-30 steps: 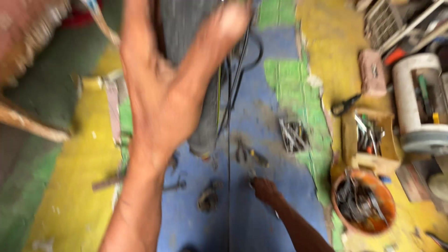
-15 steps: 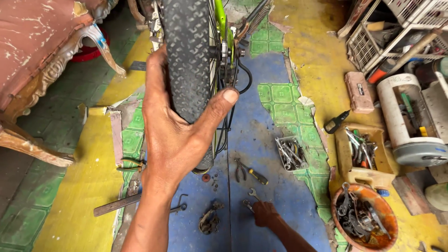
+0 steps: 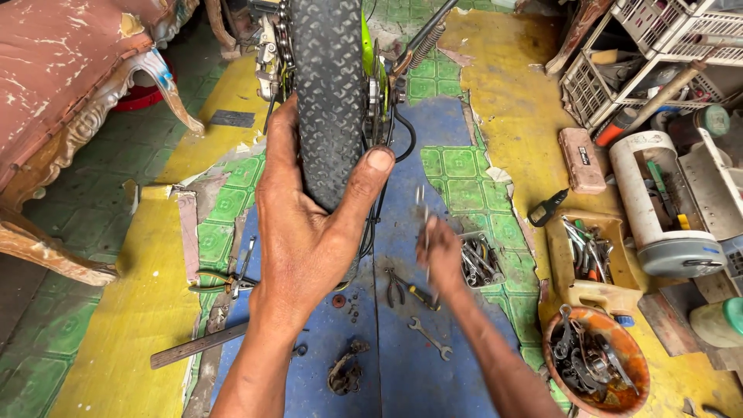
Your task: The person works on a bicycle's rear wheel and chain area. They use a hammer and wrench to adjust components near the rear hub, then rotate the wheel to check the chain movement.
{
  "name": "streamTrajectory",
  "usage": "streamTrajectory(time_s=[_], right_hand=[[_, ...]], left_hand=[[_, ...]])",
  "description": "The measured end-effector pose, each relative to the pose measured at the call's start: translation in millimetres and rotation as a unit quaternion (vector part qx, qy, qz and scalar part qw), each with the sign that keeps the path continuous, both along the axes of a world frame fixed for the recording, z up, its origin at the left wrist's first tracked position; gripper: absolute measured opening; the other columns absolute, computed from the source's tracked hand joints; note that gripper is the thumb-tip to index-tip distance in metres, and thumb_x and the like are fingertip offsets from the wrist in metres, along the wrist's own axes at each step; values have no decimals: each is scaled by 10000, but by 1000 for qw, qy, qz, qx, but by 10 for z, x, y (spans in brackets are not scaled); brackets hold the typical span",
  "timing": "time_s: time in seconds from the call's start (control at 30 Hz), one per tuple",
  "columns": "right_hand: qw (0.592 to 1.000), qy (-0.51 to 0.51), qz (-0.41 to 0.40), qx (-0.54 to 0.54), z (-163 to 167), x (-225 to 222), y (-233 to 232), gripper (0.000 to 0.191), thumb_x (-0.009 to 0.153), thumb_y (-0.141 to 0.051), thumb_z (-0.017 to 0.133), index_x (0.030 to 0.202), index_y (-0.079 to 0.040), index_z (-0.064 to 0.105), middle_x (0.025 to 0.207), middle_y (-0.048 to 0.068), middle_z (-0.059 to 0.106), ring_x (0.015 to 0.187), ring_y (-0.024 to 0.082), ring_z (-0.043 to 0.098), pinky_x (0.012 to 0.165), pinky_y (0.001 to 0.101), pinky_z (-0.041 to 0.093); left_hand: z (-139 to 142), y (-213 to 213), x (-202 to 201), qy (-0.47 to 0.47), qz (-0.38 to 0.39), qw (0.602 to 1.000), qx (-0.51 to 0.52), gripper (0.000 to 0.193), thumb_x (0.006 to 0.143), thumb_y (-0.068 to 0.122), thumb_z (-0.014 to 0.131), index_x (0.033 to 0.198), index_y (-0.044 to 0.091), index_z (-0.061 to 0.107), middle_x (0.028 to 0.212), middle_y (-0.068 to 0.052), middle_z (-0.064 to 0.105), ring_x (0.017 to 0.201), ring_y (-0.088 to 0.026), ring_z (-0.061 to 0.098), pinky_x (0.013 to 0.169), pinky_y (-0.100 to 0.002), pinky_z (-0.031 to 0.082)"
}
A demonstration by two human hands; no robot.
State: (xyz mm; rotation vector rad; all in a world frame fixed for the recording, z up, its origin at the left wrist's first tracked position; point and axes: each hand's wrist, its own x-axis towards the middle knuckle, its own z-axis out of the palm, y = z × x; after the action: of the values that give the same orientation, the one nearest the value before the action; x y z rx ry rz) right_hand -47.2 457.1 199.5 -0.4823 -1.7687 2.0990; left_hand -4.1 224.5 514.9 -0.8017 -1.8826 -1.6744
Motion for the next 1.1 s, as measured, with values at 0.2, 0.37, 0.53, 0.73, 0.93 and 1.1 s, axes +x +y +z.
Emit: streamTrajectory(time_s=[0.2,0.37,0.53,0.73,0.93,1.1], right_hand=[[992,33,77,-93,1992,-194,-59,250,1062,-269,467,1267,-178,579,713,-9,458,515,80,370,398,230,302],[959,60,175,-215,2392,-244,-163,174,1102,-195,477,1229,-86,522,778,17,463,562,73,358,427,216,280],[959,5,140,-246,2410,-317,-131,144,1071,-180,473,1144,-79,546,787,39,511,540,69,378,406,185,295],[936,-13,192,-293,2534,-408,-15,85,1090,-141,486,1111,-59,482,843,48,500,572,53,409,418,164,319],[977,-21,147,-153,2514,-392,-71,164,1085,-193,523,1021,-42,519,793,47,524,530,67,384,373,206,289],[994,54,59,69,2139,-389,-274,365,1057,-238,518,1393,-117,590,668,-3,515,474,78,389,355,242,319]], left_hand=[[0,15,-3,-73,-51,995,47,686,1001,209,728,1507,-101,384,1241,-154,711,1094,-165,694,978,-317,588],[17,-2,-15,-42,-37,998,31,669,1028,228,729,1523,-75,396,1296,-150,696,1151,-185,685,1025,-338,572],[7,-17,-19,-36,-45,998,36,651,1051,246,729,1535,-54,413,1331,-148,692,1181,-195,688,1045,-343,570],[-20,-13,-27,-35,-45,998,39,657,1048,263,728,1529,-49,407,1301,-138,689,1155,-190,681,1020,-344,580],[-24,-22,-35,-48,-67,996,46,681,1046,279,721,1543,-46,388,1294,-139,702,1146,-192,695,1019,-338,583],[-14,-23,-35,-40,-45,998,29,692,1053,281,722,1549,-51,373,1335,-154,701,1201,-208,715,1069,-355,573]])
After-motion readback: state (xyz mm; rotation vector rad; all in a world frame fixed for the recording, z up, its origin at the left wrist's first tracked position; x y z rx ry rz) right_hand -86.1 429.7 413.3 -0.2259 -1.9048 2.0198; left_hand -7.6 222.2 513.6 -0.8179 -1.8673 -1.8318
